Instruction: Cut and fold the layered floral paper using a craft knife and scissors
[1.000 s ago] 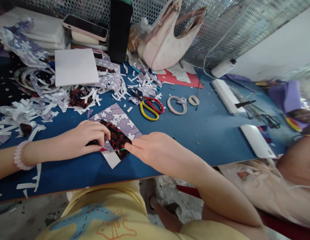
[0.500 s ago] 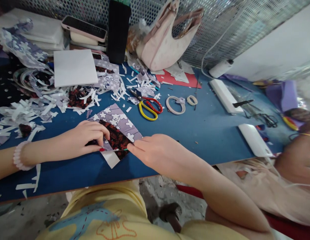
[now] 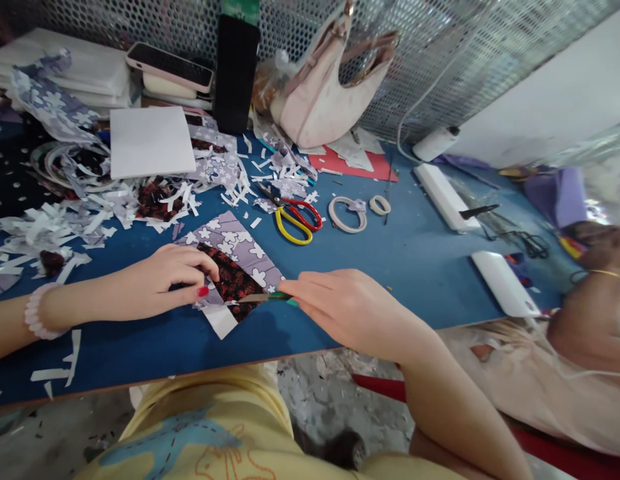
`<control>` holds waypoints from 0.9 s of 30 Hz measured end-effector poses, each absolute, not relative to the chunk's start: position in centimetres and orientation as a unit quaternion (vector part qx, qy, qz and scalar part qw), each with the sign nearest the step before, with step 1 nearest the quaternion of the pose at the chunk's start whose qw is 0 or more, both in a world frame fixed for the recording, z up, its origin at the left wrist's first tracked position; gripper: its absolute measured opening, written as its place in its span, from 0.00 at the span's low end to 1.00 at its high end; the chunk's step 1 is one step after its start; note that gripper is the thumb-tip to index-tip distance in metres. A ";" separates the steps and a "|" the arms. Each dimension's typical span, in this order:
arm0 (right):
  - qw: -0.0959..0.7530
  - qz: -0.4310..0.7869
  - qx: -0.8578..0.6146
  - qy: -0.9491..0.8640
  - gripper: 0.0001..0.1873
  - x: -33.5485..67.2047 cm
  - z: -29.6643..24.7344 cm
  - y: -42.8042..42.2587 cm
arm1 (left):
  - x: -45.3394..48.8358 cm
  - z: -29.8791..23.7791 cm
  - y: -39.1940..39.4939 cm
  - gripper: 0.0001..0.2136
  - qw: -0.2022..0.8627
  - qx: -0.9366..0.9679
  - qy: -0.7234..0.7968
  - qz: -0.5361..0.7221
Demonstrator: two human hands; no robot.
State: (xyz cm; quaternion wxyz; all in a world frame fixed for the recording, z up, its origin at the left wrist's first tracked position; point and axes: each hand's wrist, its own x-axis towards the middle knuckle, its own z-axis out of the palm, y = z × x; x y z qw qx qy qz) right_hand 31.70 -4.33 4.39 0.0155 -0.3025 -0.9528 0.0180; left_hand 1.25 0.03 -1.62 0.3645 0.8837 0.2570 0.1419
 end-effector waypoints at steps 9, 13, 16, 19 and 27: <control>-0.023 -0.066 -0.303 -0.950 0.17 29.1 2.2 -5.3 | 1.4 -1.9 -0.2 0.07 0.356 0.879 0.284 0.139; -0.050 -0.069 -0.292 -0.953 0.17 29.3 2.1 -6.0 | 1.4 -1.8 -0.3 0.07 0.354 0.882 0.282 0.133; -0.046 -0.039 -0.303 -0.951 0.20 29.9 2.4 -6.2 | 1.5 -1.6 -0.3 0.08 0.346 0.886 0.282 0.125; 0.014 0.075 -0.357 -0.931 0.25 30.2 2.3 -6.2 | 1.4 -1.5 -0.4 0.10 0.340 0.890 0.280 0.117; 0.354 0.568 -0.382 -0.638 0.11 29.1 -0.5 -6.6 | 1.1 -1.6 -0.4 0.10 0.323 0.902 0.258 0.123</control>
